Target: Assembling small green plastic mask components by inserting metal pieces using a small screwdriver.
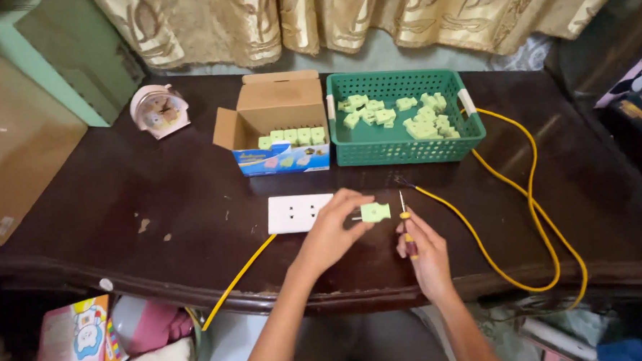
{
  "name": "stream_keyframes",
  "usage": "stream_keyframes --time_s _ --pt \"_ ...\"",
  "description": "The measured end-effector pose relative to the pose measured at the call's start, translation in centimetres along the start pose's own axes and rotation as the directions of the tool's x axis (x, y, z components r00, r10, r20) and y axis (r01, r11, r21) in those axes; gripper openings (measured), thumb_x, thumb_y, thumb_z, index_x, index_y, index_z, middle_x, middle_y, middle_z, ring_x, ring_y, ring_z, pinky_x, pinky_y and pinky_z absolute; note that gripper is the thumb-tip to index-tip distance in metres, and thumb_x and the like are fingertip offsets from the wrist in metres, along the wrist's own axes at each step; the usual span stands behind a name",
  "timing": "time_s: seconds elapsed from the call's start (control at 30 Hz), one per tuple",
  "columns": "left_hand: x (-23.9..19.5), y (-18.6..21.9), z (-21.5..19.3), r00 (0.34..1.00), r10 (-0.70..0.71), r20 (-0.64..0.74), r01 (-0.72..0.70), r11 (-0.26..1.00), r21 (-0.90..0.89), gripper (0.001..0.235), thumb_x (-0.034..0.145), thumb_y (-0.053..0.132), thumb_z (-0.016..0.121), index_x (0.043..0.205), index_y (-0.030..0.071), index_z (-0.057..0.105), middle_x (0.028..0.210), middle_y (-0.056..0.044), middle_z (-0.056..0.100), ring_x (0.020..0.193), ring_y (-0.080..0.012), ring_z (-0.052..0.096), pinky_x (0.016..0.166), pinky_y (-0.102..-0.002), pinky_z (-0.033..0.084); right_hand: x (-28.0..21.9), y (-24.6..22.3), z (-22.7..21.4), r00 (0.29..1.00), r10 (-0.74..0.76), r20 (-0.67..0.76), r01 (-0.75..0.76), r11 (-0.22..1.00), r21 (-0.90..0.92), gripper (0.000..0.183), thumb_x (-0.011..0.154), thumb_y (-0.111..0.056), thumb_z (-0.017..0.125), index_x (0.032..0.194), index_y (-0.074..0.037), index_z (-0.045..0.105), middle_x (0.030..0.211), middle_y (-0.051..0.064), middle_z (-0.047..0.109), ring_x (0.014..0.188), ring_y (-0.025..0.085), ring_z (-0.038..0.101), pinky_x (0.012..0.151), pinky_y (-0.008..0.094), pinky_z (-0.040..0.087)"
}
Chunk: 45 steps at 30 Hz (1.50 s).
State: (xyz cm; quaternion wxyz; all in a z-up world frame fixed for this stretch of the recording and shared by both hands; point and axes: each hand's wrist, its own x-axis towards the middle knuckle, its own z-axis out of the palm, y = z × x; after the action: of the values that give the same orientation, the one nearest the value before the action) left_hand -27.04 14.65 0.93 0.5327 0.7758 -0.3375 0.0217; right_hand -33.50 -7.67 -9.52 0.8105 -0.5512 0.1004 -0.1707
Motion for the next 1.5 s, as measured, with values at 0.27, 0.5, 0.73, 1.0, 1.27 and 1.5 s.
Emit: stream_keyframes --time_s 0.27,0.5,0.73,1.0,1.27,1.5 --pt "-4.8 -2.4 4.1 0.996 -0.073 0.044 0.071 0.996 0.045 0.045 0.100 0.003 0.084 0.144 0.007 0.076 0.128 -0.012 0.076 0.128 -0.0331 0.074 0.115 -0.047 0.059 -0.5 -4.0 -1.6 0.988 -0.156 0.013 0.156 0.972 -0.174 0.047 0.106 0.003 0.071 0.153 0.008 0.067 0.129 0.015 0.055 0.086 0.018 0.060 0.070 0.031 0.058" --pt "-5.8 -3.6 5.4 0.999 0.046 -0.007 -0.044 0.986 0.160 0.035 0.105 0.013 0.083 0.139 0.009 0.078 0.127 -0.010 0.079 0.125 -0.0318 0.072 0.113 -0.044 0.059 -1.1 -6.7 -1.0 0.953 -0.303 0.002 0.299 0.940 -0.166 0.041 0.108 0.006 0.072 0.148 0.004 0.063 0.122 0.025 0.076 0.083 0.023 0.072 0.076 0.033 0.065" --pt "-6.1 -3.4 5.4 0.998 0.043 -0.035 -0.036 0.983 0.179 0.034 0.104 0.017 0.084 0.135 0.004 0.078 0.123 -0.013 0.077 0.123 -0.0335 0.071 0.113 -0.046 0.058 -1.8 -8.4 0.5 0.955 -0.295 -0.010 0.288 0.939 -0.187 0.029 0.115 -0.005 0.070 0.139 0.002 0.056 0.119 0.026 0.078 0.072 0.019 0.066 0.075 0.034 0.060" --pt "-6.4 -3.2 5.4 0.996 -0.018 -0.092 0.034 0.985 0.172 0.024 0.119 0.024 0.064 0.136 0.013 0.079 0.108 -0.005 0.077 0.114 -0.0251 0.073 0.109 -0.041 0.058 -1.8 -8.8 1.1 0.944 -0.330 0.008 0.324 0.922 -0.212 0.025 0.117 -0.005 0.068 0.137 0.002 0.055 0.116 0.025 0.078 0.070 0.017 0.064 0.072 0.031 0.059" --pt "-6.4 -3.6 5.3 0.999 -0.008 -0.032 0.016 0.966 0.260 0.042 0.103 0.022 0.085 0.139 0.003 0.076 0.125 -0.012 0.072 0.122 -0.0338 0.069 0.113 -0.046 0.054 -2.1 -9.3 1.8 0.945 -0.324 0.035 0.323 0.917 -0.232 0.022 0.120 -0.014 0.066 0.136 -0.001 0.057 0.116 0.024 0.078 0.072 0.015 0.063 0.072 0.030 0.059" --pt "-6.6 -4.2 5.3 0.998 -0.053 -0.017 0.056 0.976 0.208 0.046 0.104 0.023 0.085 0.144 0.003 0.075 0.125 -0.010 0.072 0.126 -0.0308 0.068 0.116 -0.043 0.054 -1.8 -8.3 2.9 0.937 -0.316 0.147 0.348 0.870 -0.351 0.023 0.118 -0.016 0.068 0.134 0.000 0.062 0.114 0.020 0.082 0.078 0.016 0.066 0.069 0.029 0.060"
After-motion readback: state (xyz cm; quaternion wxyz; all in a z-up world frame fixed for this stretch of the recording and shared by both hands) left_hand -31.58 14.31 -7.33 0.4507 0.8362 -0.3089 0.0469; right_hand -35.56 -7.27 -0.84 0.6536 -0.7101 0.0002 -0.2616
